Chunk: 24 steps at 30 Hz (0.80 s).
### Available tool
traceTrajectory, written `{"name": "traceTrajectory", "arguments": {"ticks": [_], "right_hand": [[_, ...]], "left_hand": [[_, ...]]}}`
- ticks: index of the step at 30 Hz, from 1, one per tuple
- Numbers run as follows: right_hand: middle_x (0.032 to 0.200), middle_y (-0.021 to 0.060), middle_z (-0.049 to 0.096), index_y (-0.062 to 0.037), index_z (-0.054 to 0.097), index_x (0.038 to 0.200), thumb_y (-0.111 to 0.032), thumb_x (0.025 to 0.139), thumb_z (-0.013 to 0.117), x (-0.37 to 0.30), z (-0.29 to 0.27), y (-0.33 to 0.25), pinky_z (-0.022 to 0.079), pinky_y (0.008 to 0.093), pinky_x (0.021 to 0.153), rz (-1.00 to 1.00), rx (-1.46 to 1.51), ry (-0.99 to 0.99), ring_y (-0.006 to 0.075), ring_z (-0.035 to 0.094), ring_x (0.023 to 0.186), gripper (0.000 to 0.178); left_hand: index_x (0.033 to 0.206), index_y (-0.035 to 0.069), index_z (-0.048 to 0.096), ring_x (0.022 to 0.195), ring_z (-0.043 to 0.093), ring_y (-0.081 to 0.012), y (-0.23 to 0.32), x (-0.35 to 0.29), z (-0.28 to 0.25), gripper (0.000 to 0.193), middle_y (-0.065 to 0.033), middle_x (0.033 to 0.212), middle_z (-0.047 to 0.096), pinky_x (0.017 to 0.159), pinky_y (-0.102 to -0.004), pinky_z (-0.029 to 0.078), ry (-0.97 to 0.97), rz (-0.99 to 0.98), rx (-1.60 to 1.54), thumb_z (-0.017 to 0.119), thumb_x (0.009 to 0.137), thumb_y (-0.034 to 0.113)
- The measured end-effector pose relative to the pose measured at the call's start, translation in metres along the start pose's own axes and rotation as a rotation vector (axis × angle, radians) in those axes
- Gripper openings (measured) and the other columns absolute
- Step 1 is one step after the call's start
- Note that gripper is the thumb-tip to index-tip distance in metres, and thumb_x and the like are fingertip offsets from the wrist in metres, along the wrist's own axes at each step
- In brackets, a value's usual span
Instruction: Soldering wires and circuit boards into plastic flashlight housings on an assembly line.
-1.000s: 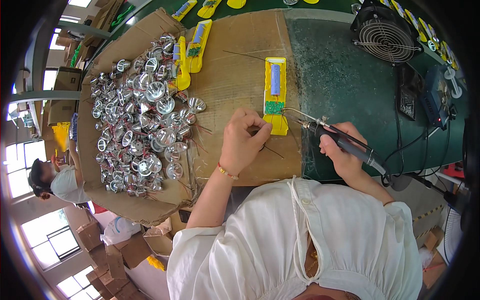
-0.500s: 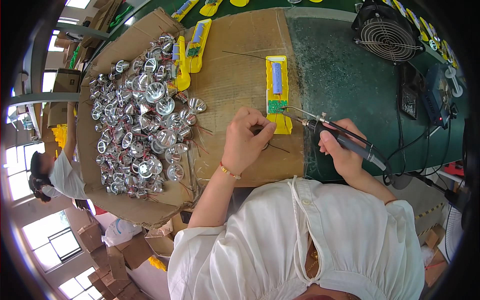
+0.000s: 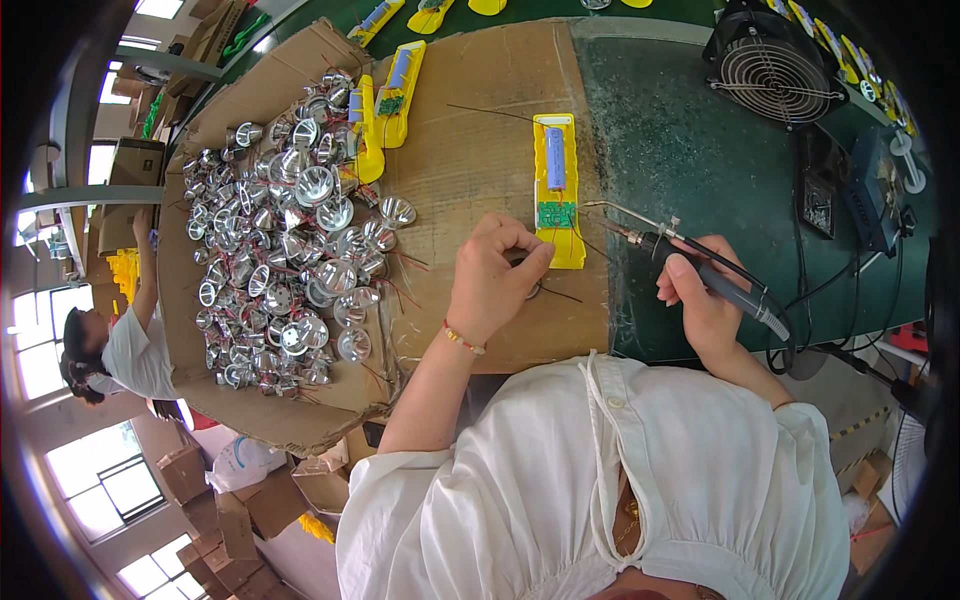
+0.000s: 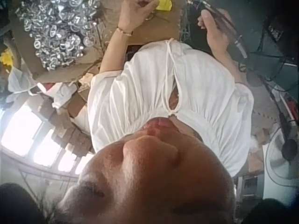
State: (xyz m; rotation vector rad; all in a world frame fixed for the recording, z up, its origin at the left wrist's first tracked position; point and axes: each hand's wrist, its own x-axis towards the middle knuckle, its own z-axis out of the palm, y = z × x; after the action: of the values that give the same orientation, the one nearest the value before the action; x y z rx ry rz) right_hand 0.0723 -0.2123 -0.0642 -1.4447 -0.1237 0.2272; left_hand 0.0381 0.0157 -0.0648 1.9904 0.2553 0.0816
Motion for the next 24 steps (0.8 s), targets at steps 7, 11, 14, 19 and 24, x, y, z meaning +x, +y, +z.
{"name": "traceTrajectory", "arguments": {"ticks": [7,11,14,19,24], "right_hand": [[0.068,0.0079,0.059,0.0005,0.053,0.092,-0.01,0.082,0.062,-0.001,-0.001,0.002,0.044,0.02,0.048,0.006,0.014,0.003,0.0091,0.056,0.056,0.017],[0.068,0.0079,0.06,0.0005,0.053,0.092,-0.01,0.082,0.062,-0.003,-0.004,0.001,0.044,0.0199,0.049,0.002,0.021,0.02,0.0091,0.056,0.056,0.017],[0.069,0.0079,0.06,0.0005,0.053,0.093,-0.01,0.083,0.061,-0.005,-0.01,0.0,0.044,0.0199,0.049,0.002,0.02,0.031,0.0091,0.056,0.056,0.017],[0.069,0.008,0.06,0.0008,0.053,0.093,-0.011,0.083,0.062,-0.006,-0.01,0.0,0.044,0.0201,0.049,0.008,0.024,0.02,0.0095,0.056,0.056,0.018],[0.069,0.0079,0.06,0.0016,0.054,0.092,-0.009,0.082,0.063,-0.002,-0.004,0.002,0.046,0.0208,0.05,-0.051,0.017,-0.017,0.0091,0.056,0.056,0.017]], "left_hand": [[0.069,-0.002,0.062,0.066,0.059,-0.0168,0.001,0.001,0.001,0.01,-0.0095,0.08,0.055,0.06,-0.0257,0.048,0.025,0.003,0.06,0.067,0.071,0.006],[0.08,-0.001,0.063,0.069,0.056,-0.0135,0.008,-0.003,0.0,0.011,-0.0076,0.086,0.055,0.061,-0.0234,0.045,-0.005,0.022,0.129,0.067,0.074,0.007],[0.087,0.005,0.063,0.08,0.056,-0.0213,0.022,-0.015,-0.003,0.02,-0.009,0.094,0.055,0.071,-0.0304,0.045,0.114,0.151,0.254,0.07,0.069,0.009],[0.079,0.014,0.061,0.111,0.043,-0.0282,0.008,-0.031,0.002,0.019,-0.0061,0.108,0.048,0.092,-0.0441,0.034,-0.016,0.681,0.883,0.071,0.062,0.016],[0.071,0.01,0.058,0.102,0.049,-0.0295,0.006,-0.026,0.002,0.014,-0.0056,0.093,0.053,0.09,-0.0438,0.035,0.102,0.478,0.479,0.07,0.064,0.009]]}}
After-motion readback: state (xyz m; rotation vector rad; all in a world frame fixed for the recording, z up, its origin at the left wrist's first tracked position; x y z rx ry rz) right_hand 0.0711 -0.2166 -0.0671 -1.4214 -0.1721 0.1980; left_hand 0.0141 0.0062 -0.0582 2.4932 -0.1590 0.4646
